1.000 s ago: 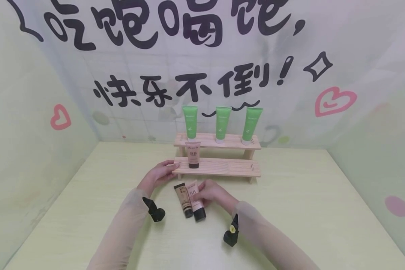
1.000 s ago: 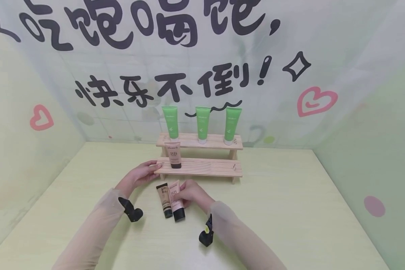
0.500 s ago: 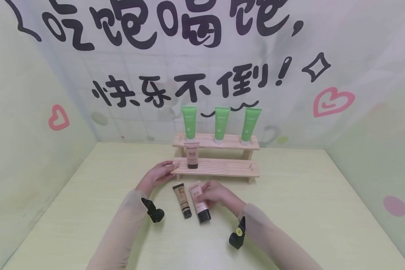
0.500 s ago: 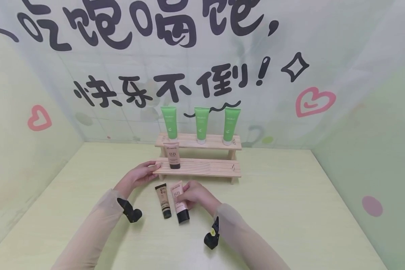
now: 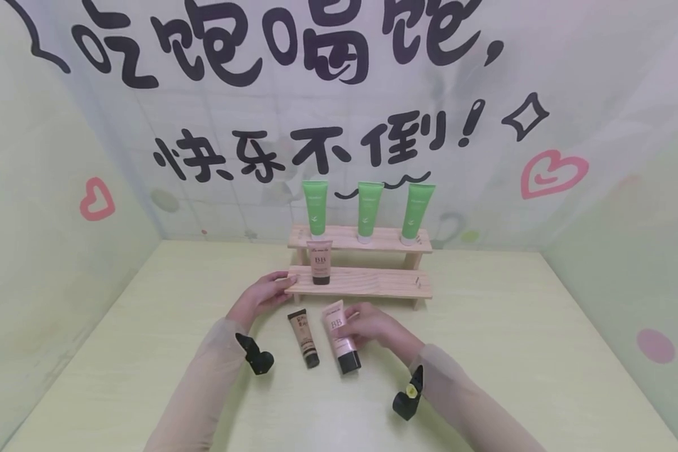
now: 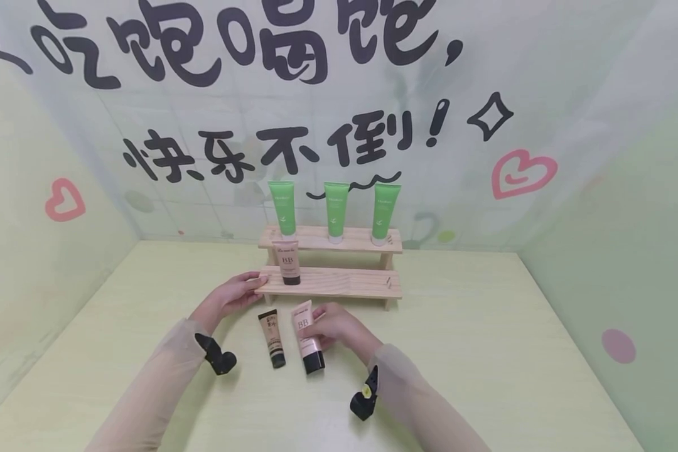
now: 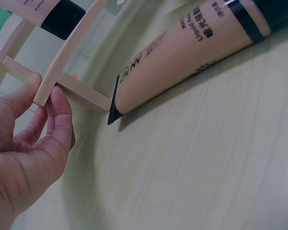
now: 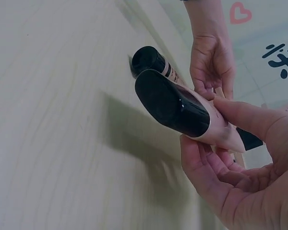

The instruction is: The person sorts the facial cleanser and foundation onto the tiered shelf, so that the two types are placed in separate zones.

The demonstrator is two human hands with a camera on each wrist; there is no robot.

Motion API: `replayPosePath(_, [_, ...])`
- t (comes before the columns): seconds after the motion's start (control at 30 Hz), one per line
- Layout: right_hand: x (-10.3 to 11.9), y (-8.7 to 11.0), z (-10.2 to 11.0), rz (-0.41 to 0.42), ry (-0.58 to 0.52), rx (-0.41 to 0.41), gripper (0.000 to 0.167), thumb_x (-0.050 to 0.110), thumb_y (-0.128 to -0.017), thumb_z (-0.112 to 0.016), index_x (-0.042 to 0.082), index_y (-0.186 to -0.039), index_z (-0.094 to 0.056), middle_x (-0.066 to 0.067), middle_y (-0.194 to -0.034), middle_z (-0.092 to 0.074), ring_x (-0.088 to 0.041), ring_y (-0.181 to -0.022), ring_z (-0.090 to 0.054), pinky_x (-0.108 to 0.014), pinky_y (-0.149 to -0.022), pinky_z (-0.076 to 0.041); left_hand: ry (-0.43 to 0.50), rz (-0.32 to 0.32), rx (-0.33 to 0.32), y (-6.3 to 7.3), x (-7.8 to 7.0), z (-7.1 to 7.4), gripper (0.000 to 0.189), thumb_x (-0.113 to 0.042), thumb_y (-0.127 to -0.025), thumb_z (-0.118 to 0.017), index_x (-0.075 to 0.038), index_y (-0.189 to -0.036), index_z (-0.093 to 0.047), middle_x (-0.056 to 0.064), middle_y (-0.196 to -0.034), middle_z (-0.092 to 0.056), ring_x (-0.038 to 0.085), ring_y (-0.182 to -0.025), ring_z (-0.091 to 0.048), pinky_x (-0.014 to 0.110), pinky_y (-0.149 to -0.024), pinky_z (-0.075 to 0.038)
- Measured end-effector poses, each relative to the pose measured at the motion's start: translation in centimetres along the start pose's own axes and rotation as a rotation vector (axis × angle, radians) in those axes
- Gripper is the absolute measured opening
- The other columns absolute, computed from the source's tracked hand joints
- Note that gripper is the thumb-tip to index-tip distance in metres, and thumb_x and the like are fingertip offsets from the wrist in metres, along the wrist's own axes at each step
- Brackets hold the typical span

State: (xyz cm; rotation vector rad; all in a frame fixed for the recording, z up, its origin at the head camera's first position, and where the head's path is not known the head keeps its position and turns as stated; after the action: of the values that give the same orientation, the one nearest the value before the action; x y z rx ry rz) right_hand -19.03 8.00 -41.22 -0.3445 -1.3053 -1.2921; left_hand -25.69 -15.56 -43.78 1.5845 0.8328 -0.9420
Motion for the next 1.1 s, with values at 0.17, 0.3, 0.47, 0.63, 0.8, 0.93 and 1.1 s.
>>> replayPosePath(0.17, [0.2,0.2,0.5,0.014,-0.025,0.013,0.049,0.012,-0.075,-0.072,-0.007,-0.114,-0.049,-0.019,-0.097,-0.063,-0.022,-0.074,-0.064,-0.035,-0.065,-0.056,-0.001,0.001,-0.006,0.1,0.2,0.1,0.056,-0.015,-0.093,-0.053,0.003,-0.139,-0.027,0.0,-0.087,-0.056,0.004,-0.071,-0.055,0.013,-0.063,-0.048])
replayPosePath(0.3, [0.4,0.4,1.1,0.027,-0.034,0.011,0.048,0.012,-0.075,-0.072,-0.007,-0.113,-0.049,-0.021,-0.101,-0.062,-0.023,-0.076,-0.064,-0.036,-0.065,-0.056,0.006,0.002,-0.007,0.1,0.2,0.2,0.057,-0.016,-0.093,-0.053,0.002,-0.14,-0.027,0.001,-0.089,-0.055,0.004,-0.073,-0.055,0.013,-0.064,-0.048])
replayPosePath(0.47, [0.5,0.5,1.8,0.037,-0.036,0.009,0.048,0.012,-0.075,-0.071,-0.007,-0.114,-0.049,-0.021,-0.103,-0.06,-0.023,-0.078,-0.063,-0.035,-0.066,-0.056,0.013,0.002,-0.002,-0.1,0.3,0.2,0.058,-0.017,-0.093,-0.053,0.002,-0.14,-0.026,0.001,-0.092,-0.054,0.005,-0.075,-0.054,0.013,-0.065,-0.048])
replayPosePath(0.63, [0.7,0.5,2.3,0.033,-0.035,0.008,0.051,0.014,-0.076,-0.071,-0.006,-0.117,-0.048,-0.019,-0.104,-0.06,-0.022,-0.08,-0.063,-0.035,-0.068,-0.056,0.012,0.017,-0.003,-0.2,0.2,0.1,0.057,-0.017,-0.093,-0.053,0.001,-0.14,-0.027,0.002,-0.093,-0.054,0.005,-0.076,-0.054,0.014,-0.064,-0.048])
replayPosePath(0.8, [0.6,0.5,2.7,0.024,-0.026,-0.002,0.053,0.018,-0.076,-0.072,-0.003,-0.119,-0.049,-0.016,-0.103,-0.062,-0.021,-0.081,-0.063,-0.036,-0.069,-0.056,0.018,0.018,0.005,-0.4,0.2,0.1,0.058,-0.017,-0.092,-0.054,0.0,-0.14,-0.027,0.002,-0.093,-0.054,0.005,-0.075,-0.054,0.014,-0.064,-0.048])
replayPosePath(0.93, [0.7,0.6,3.0,0.024,-0.028,0.002,0.053,0.018,-0.076,-0.072,-0.002,-0.119,-0.049,-0.015,-0.103,-0.062,-0.021,-0.082,-0.063,-0.036,-0.07,-0.055,0.025,0.008,0.015,-0.5,0.3,0.2,0.057,-0.016,-0.093,-0.053,0.001,-0.14,-0.026,0.001,-0.092,-0.054,0.005,-0.075,-0.054,0.014,-0.064,-0.047])
replayPosePath(1.1, [0.9,0.7,3.6,0.028,-0.026,0.005,0.053,0.019,-0.077,-0.071,-0.003,-0.119,-0.048,-0.017,-0.104,-0.061,-0.021,-0.082,-0.062,-0.036,-0.07,-0.055,0.03,0.01,0.009,-0.4,0.3,0.2,0.057,-0.016,-0.093,-0.053,0.001,-0.14,-0.026,0.002,-0.093,-0.053,0.005,-0.076,-0.053,0.014,-0.064,-0.047])
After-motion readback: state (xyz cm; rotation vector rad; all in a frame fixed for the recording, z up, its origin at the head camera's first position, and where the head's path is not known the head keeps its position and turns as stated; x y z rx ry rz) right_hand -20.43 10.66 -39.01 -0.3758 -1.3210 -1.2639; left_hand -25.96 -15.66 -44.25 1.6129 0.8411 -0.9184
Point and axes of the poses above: each hand's wrist, its own y-axis away from the middle knuckle, its own z-axis out of the back of the hand, x = y × z, the point moved 2 cm from there along -y, towards the middle knuckle
